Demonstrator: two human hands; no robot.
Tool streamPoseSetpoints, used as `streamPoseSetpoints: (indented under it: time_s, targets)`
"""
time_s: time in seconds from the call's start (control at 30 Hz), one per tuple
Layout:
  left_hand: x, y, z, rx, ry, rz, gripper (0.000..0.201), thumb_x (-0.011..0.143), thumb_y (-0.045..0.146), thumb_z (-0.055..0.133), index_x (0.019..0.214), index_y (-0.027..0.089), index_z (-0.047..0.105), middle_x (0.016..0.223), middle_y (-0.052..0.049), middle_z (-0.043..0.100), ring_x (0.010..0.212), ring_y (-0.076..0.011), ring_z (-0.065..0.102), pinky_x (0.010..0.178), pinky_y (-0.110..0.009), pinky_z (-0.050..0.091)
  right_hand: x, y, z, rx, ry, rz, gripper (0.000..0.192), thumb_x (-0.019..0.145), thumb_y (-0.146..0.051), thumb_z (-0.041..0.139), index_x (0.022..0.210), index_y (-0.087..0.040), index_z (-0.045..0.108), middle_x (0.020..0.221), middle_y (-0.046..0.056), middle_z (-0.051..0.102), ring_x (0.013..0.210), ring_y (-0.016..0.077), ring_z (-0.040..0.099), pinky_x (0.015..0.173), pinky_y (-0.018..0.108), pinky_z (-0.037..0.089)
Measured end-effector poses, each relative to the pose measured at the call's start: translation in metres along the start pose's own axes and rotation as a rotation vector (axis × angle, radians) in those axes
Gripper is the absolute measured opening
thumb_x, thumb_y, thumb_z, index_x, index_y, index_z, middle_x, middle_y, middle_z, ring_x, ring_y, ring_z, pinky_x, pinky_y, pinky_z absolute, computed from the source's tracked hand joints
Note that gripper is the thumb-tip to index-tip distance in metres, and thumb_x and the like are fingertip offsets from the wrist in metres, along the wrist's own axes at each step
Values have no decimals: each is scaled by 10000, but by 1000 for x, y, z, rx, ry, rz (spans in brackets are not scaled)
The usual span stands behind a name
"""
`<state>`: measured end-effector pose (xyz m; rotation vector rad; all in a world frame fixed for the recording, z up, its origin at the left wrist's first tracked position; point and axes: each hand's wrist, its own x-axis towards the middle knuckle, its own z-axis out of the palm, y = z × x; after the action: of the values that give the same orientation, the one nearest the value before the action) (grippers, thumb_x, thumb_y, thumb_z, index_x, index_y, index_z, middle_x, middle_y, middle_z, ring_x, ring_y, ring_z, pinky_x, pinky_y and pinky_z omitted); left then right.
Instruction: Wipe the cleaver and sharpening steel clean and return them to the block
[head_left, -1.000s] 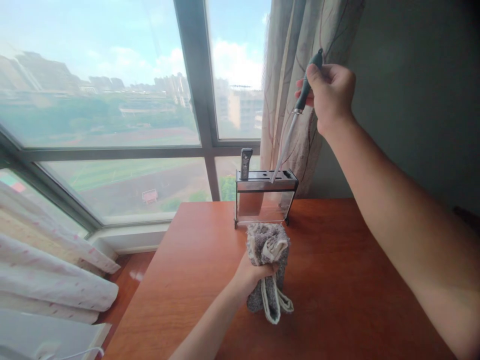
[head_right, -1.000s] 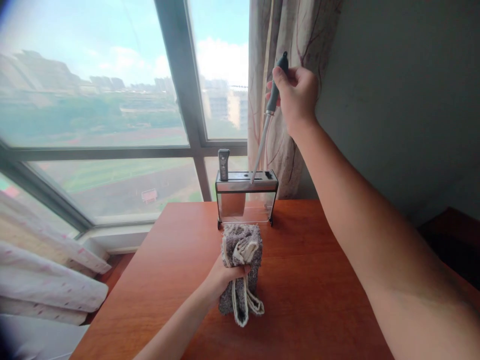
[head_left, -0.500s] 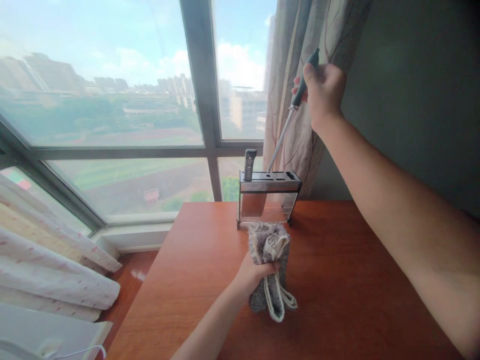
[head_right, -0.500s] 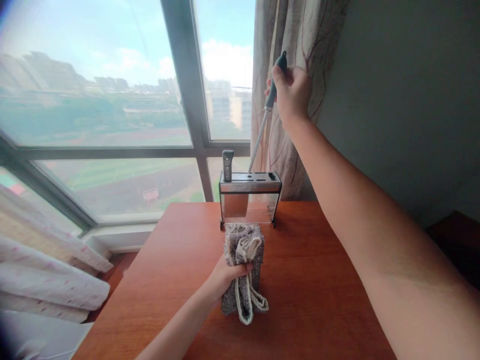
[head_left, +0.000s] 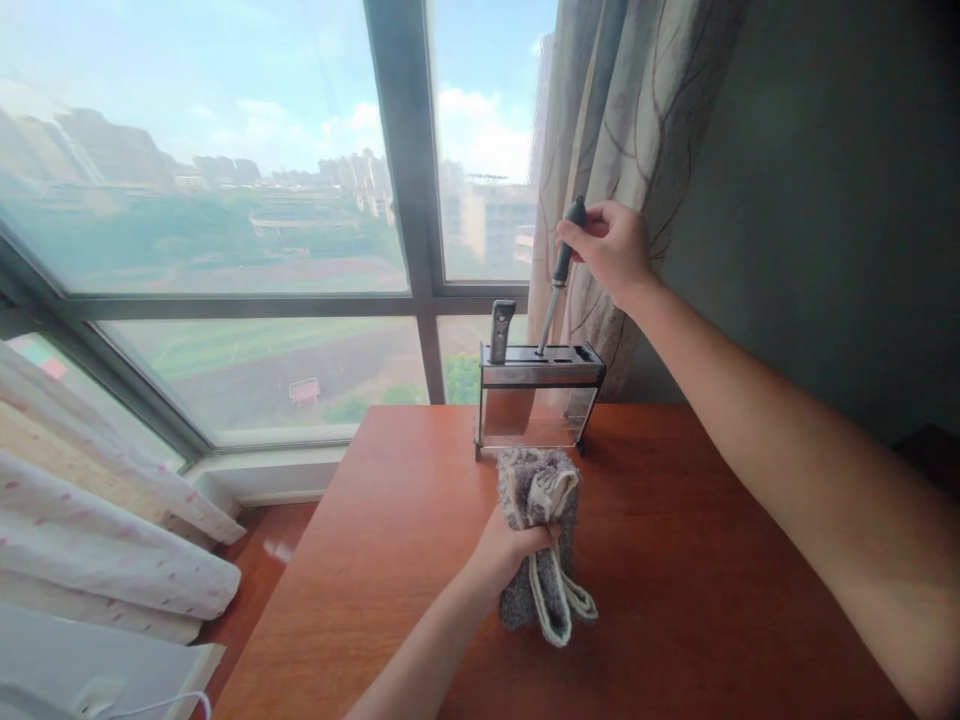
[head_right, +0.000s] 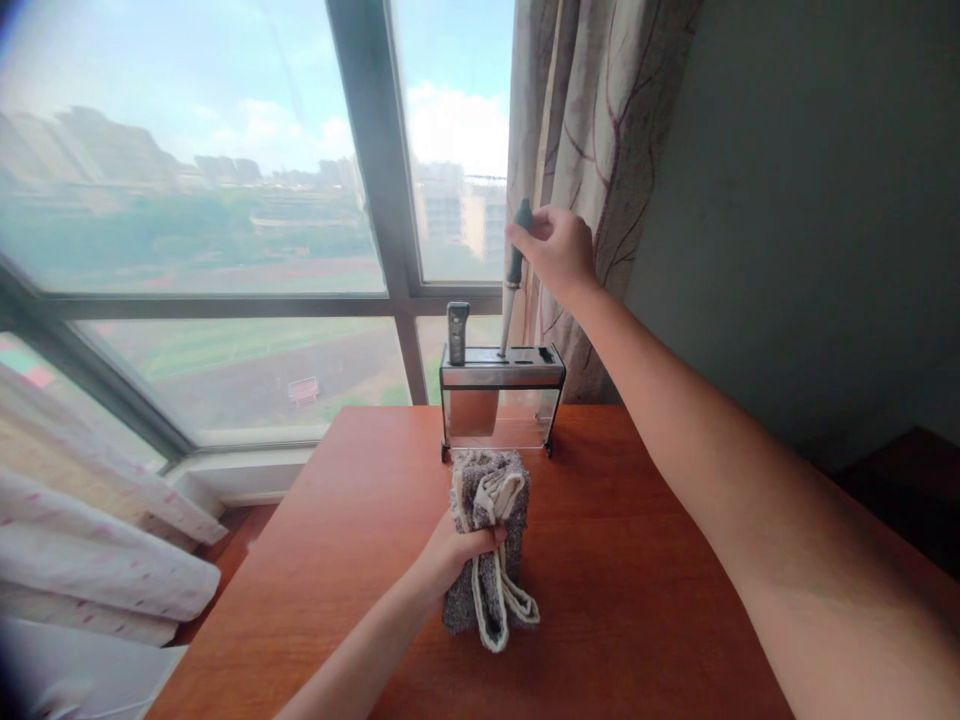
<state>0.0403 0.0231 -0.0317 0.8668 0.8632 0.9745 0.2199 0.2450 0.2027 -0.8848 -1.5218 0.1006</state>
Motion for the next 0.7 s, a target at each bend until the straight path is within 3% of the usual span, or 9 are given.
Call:
streamPoseSetpoints:
  time_s: [0.23, 0.7]
  targets:
    - [-3, 6, 3, -3, 23, -29, 464, 516, 203, 802, 955, 119, 678, 773, -33, 652, 733, -197, 573, 692, -289, 444, -32, 3, 3, -415, -89, 71, 336, 686, -472, 731, 833, -189, 626, 787, 42, 699, 751, 225, 654, 714, 354, 503]
    - [-8, 9, 7, -55, 31, -36, 460, 522, 193, 791, 961, 137, 665, 783, -30, 660, 696, -181, 575, 681, -285, 452, -74, 8, 17, -718, -302, 134, 390, 724, -598, 658, 889, -245, 630, 799, 54, 709, 747, 258, 643, 596, 310, 429]
